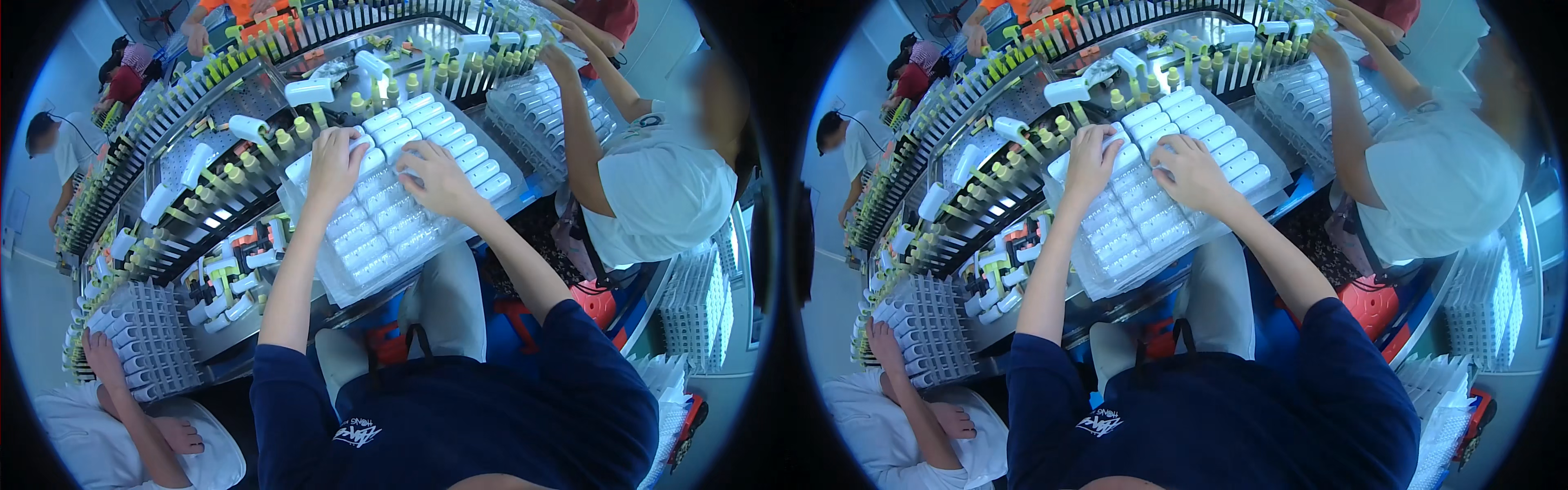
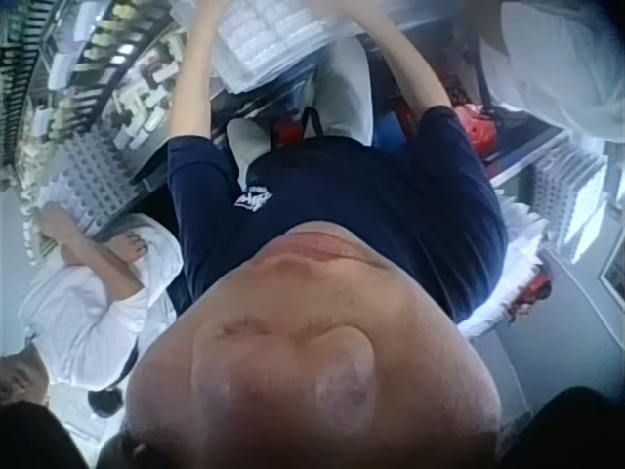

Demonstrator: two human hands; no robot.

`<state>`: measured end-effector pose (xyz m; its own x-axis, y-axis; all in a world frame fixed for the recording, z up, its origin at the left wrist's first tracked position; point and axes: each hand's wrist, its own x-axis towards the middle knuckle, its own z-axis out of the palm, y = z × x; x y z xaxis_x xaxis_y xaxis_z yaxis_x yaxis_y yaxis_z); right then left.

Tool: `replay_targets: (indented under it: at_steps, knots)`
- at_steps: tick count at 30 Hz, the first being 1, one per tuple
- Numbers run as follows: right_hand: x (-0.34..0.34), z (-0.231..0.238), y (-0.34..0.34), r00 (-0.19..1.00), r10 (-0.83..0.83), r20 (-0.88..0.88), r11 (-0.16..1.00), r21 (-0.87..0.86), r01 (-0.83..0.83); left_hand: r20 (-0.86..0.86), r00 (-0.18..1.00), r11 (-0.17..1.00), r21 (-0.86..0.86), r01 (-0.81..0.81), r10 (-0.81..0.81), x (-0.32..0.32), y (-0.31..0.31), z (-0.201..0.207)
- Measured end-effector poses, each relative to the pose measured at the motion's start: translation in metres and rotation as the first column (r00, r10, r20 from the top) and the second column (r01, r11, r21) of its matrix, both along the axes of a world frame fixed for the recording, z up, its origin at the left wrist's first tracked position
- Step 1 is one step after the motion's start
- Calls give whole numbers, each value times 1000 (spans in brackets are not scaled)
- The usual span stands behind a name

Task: The person places small white bottles with yellow caps into a clear plastic tray. They pick up the bottles from a nearby rack and arrange them in rows within the tray. The person occasionally touches their face or adjusts the camera during the process.

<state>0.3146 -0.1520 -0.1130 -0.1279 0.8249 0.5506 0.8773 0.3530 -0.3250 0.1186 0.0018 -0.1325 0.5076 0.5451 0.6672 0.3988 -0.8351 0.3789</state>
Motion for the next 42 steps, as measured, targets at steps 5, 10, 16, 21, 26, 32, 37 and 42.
replay_targets:
  at_steps: [5, 10, 16, 21, 26, 32, 37, 42]
  knots:
    - [-2, 0, -1, 997, -36, -66, 999, -43, 33, -51, 999, 1000, 24, 6, -5, -2, -7, 8]
    - [5, 0, 1, 999, 24, -38, 998, -53, -26, 188, 982, 1000, 23, -21, 16, 1, -8, 14]
    - [6, -7, 2, 997, 26, -79, 995, -97, -34, 321, 920, 923, -372, -96, 225, 25, 15, 76]
    - [5, -9, 4, 997, 20, -73, 999, -47, -24, 160, 912, 911, -239, -335, 377, 50, 72, 104]
    - [8, -12, 3, 997, 5, -72, 1000, -11, -6, -229, 869, 839, -240, -488, 440, 49, 84, 117]
    - [0, -7, 0, 989, -48, -136, 998, 34, 53, -246, 721, 760, 269, -592, 648, 7, 81, 71]
    - [0, -3, -1, 974, -77, -214, 997, 1, 79, -194, 705, 727, 285, -625, 682, -43, 72, 73]
    - [1, -4, 6, 960, -58, -275, 985, 140, 100, -107, 756, 745, 302, -594, 646, -83, 59, 74]
